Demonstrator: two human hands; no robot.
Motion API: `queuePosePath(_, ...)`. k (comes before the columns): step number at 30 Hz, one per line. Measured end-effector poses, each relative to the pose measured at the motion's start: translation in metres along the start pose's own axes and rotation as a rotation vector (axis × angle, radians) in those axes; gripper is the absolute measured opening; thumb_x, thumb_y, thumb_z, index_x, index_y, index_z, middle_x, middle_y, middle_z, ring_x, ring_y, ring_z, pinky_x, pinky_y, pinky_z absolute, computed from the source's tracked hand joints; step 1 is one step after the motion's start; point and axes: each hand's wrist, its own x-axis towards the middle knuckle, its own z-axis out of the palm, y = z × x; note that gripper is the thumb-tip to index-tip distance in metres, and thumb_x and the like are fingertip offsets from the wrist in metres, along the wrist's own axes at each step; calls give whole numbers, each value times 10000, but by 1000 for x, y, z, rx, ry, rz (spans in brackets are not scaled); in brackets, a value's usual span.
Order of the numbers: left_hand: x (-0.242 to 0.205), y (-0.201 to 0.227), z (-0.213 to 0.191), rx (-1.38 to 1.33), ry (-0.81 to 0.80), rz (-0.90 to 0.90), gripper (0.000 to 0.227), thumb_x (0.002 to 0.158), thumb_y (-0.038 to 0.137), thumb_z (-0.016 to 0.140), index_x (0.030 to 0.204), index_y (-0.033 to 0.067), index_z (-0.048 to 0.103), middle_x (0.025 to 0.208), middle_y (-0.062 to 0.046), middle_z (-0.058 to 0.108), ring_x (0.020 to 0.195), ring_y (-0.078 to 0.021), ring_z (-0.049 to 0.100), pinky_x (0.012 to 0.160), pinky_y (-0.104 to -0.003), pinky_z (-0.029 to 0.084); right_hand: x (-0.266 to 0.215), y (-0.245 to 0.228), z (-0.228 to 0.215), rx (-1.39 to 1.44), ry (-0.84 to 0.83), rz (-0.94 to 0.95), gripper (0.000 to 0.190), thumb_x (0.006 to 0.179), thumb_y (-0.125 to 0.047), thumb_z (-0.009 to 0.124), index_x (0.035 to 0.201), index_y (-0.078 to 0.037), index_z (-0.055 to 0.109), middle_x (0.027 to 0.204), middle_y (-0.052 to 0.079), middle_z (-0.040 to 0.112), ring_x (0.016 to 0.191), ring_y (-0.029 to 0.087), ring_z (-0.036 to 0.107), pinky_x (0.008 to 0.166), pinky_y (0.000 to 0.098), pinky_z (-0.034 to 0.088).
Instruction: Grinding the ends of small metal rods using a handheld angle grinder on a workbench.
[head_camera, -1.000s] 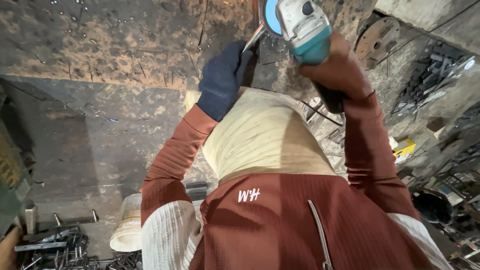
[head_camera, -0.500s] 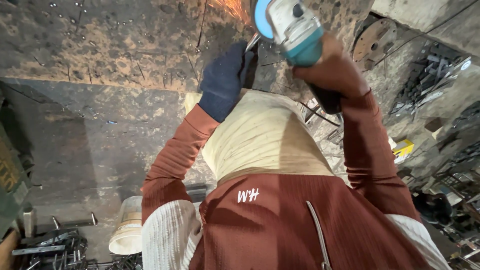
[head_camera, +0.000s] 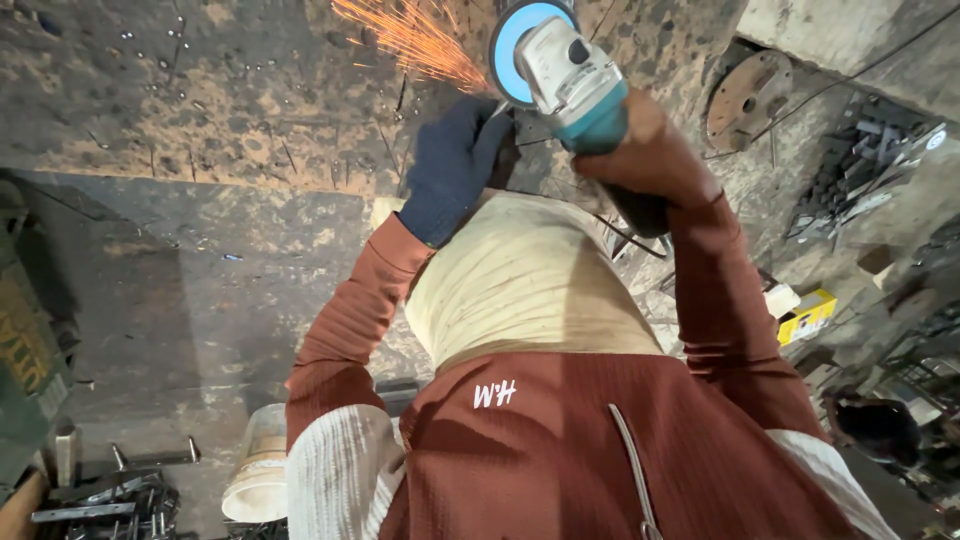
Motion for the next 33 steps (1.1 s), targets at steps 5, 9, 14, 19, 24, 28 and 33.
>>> queuePosePath(5, -6, 8, -4, -86, -5, -107, 196, 1033, 250, 634, 1005, 67, 698, 750, -70, 745, 651, -219, 755, 616, -341, 564, 15, 57, -14, -27, 174, -154, 698, 804, -115, 832, 1355, 98, 458, 1159, 206, 634, 958, 287, 687, 772, 369, 650)
queuePosePath(9, -11, 3, 2, -2, 52, -19, 174, 1042, 252, 630, 1053, 89, 689, 774, -90, 742, 679, -243, 750, 644, -360, 570, 2, 26, -16, 17, 226, 97, 690, 790, -106, 814, 1322, 75, 414, 1104, 202, 599, 893, 293, 677, 692, 380, 648)
queuePosePath(14, -8, -8, 8, 335, 20, 126, 163, 1052, 256, 632, 1141, 123, 663, 874, -173, 719, 785, -388, 690, 651, -478, 517, -1, 22, -1, 21, 38, 45, 672, 728, -93, 793, 1293, 70, 470, 1056, 205, 648, 843, 292, 700, 665, 378, 640)
queuePosePath(19, -6, -4, 1, 494, -108, 36, 204, 1022, 309, 630, 1125, 136, 657, 805, -175, 693, 758, -400, 683, 660, -528, 502, -6, 37, -11, 224, 179, 155, 684, 737, -100, 758, 1332, 78, 471, 1063, 212, 659, 858, 305, 689, 658, 399, 628)
queuePosePath(24, -7, -27, 2, 342, 59, 228, 217, 1058, 279, 620, 1206, 128, 668, 921, -194, 713, 800, -414, 689, 689, -485, 532, 15, 118, -40, -81, 304, -123, 824, 820, -186, 855, 1399, 131, 362, 1201, 244, 539, 1018, 329, 639, 799, 420, 646)
queuePosePath(28, 1, -33, 1, 292, 5, 98, 191, 1036, 282, 651, 1151, 142, 711, 877, -176, 730, 796, -389, 722, 697, -450, 554, 8, 116, -40, -101, 338, -50, 821, 826, -187, 862, 1403, 114, 362, 1210, 250, 566, 1025, 349, 645, 821, 442, 635)
queuePosePath(33, 4, -37, 1, 181, 65, 97, 236, 1039, 258, 642, 1217, 113, 696, 959, -164, 753, 840, -339, 760, 723, -386, 588, -5, 100, -22, 117, 235, -16, 618, 743, -150, 788, 1273, 87, 574, 1059, 164, 683, 899, 262, 710, 769, 381, 646)
